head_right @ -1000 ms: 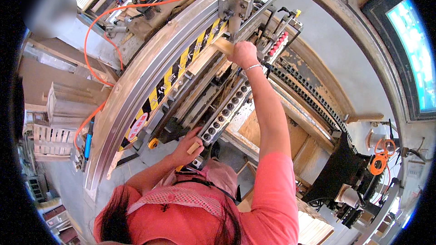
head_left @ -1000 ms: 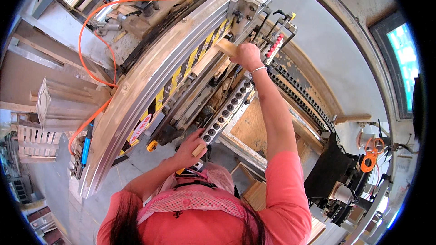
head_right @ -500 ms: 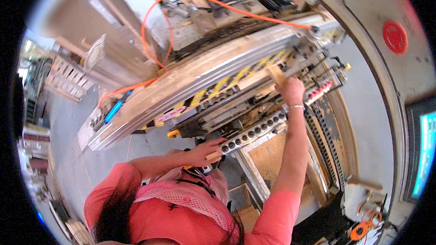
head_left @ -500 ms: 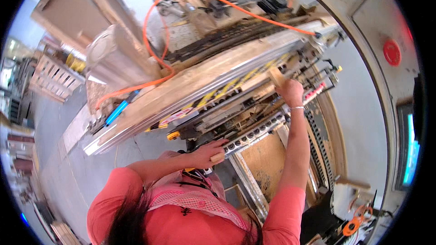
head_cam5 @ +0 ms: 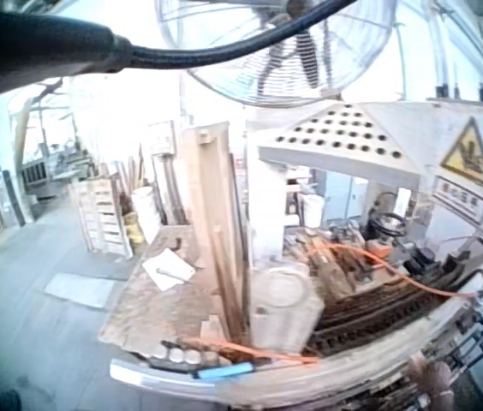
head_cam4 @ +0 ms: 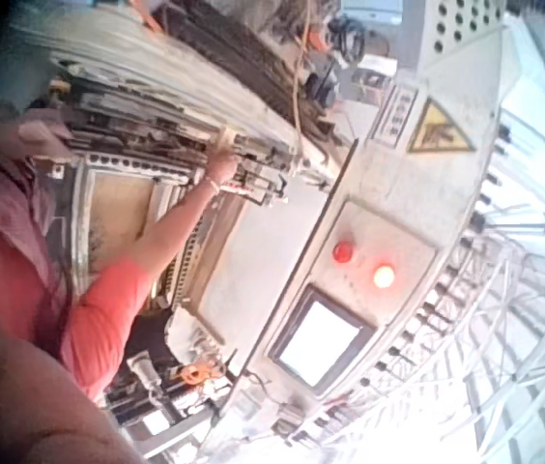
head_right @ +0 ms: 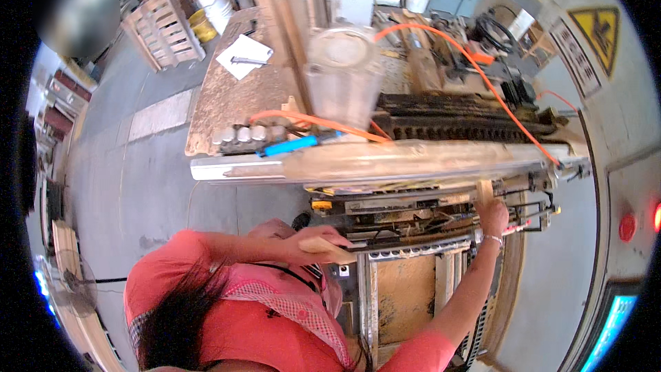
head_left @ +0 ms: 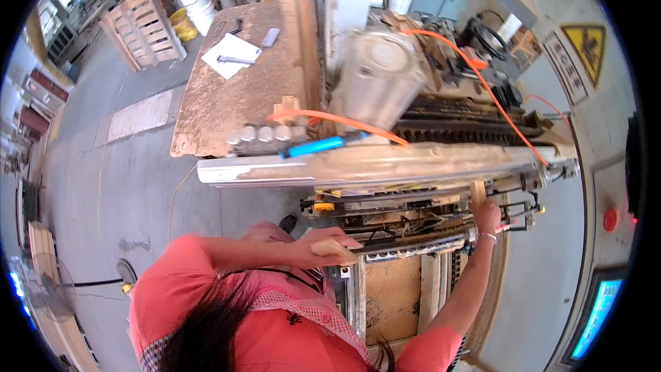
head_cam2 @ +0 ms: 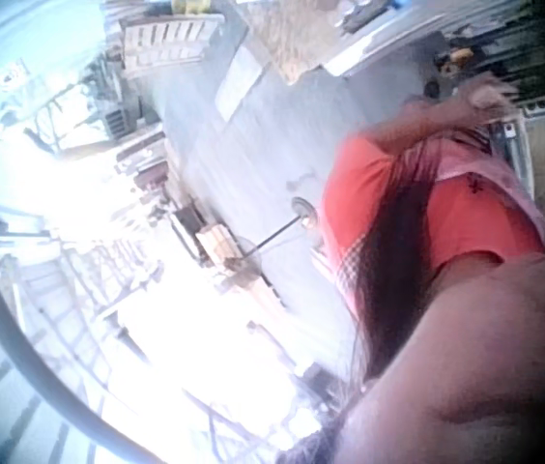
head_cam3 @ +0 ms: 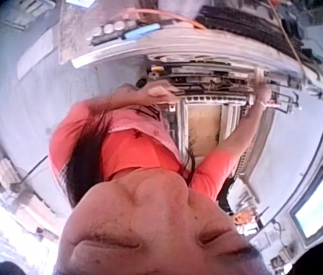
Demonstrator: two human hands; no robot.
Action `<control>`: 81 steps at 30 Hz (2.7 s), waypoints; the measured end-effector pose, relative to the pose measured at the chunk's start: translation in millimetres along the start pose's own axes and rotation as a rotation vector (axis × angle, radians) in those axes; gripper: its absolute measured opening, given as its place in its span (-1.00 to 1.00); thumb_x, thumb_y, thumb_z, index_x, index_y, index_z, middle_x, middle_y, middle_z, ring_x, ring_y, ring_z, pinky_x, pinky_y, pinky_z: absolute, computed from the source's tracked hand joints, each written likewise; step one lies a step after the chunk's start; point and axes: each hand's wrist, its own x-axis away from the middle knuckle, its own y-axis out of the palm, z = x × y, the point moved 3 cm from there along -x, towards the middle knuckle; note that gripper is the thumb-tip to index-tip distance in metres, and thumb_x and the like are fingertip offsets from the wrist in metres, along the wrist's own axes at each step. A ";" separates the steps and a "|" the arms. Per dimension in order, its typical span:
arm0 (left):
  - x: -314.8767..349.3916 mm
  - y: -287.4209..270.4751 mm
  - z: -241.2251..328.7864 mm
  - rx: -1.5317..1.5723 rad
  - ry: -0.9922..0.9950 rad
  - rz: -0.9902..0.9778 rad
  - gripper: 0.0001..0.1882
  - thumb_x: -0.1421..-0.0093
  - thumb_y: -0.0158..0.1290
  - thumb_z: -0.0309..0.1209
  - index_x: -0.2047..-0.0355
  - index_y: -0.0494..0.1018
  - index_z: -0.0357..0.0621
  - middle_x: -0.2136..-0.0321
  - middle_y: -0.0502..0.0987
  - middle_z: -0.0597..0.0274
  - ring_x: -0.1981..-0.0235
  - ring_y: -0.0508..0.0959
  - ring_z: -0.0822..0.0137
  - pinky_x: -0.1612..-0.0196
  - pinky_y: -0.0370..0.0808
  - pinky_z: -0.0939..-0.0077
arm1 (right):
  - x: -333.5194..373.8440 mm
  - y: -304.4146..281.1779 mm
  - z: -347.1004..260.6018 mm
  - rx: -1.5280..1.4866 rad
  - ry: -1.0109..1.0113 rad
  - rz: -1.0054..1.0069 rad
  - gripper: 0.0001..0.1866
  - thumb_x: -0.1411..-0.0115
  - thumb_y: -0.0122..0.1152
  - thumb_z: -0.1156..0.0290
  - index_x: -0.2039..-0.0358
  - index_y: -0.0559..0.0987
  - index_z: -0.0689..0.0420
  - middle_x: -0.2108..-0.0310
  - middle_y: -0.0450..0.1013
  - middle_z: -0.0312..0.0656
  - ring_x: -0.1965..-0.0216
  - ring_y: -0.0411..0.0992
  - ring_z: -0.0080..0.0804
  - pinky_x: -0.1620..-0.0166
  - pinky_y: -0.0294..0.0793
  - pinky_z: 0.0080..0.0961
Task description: The person operates a woodworking machine, repeatedly feeding small wooden blocks into the mechanism by hand. They retrieve the processed blocks from the output area and stack them onto a growing pile of finished pieces.
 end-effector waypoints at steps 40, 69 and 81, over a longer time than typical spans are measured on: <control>110.9 -292.2 -488.8 -0.358 -1.018 0.672 -0.61 -0.11 -0.03 -0.29 0.03 0.44 -0.07 0.31 0.59 0.10 0.25 0.59 0.22 0.20 0.49 0.33 | 286.2 -48.6 -70.7 -0.240 0.350 -0.078 -0.68 0.10 0.31 0.28 0.53 0.40 0.23 0.56 0.35 -0.03 0.46 0.34 -0.07 0.38 0.29 -0.21; -27.1 82.3 -55.6 -0.379 -0.159 -0.213 -0.57 -0.13 0.00 -0.33 0.00 0.27 -0.20 0.14 0.44 -0.06 0.12 0.44 -0.06 0.12 0.43 0.19 | 20.9 -5.4 14.8 -0.145 0.138 -0.011 -0.46 0.21 0.35 0.00 0.32 0.57 0.18 0.33 0.51 -0.05 0.22 0.48 -0.15 0.14 0.48 -0.30; -30.3 80.5 -51.9 -0.386 -0.210 -0.223 -0.59 -0.12 0.00 -0.34 0.03 0.30 -0.21 0.21 0.46 -0.08 0.20 0.46 -0.09 0.19 0.43 0.14 | 11.6 3.4 31.6 -0.168 0.134 -0.043 -0.52 0.16 0.33 0.05 0.35 0.58 0.20 0.35 0.51 0.01 0.25 0.49 -0.11 0.15 0.49 -0.30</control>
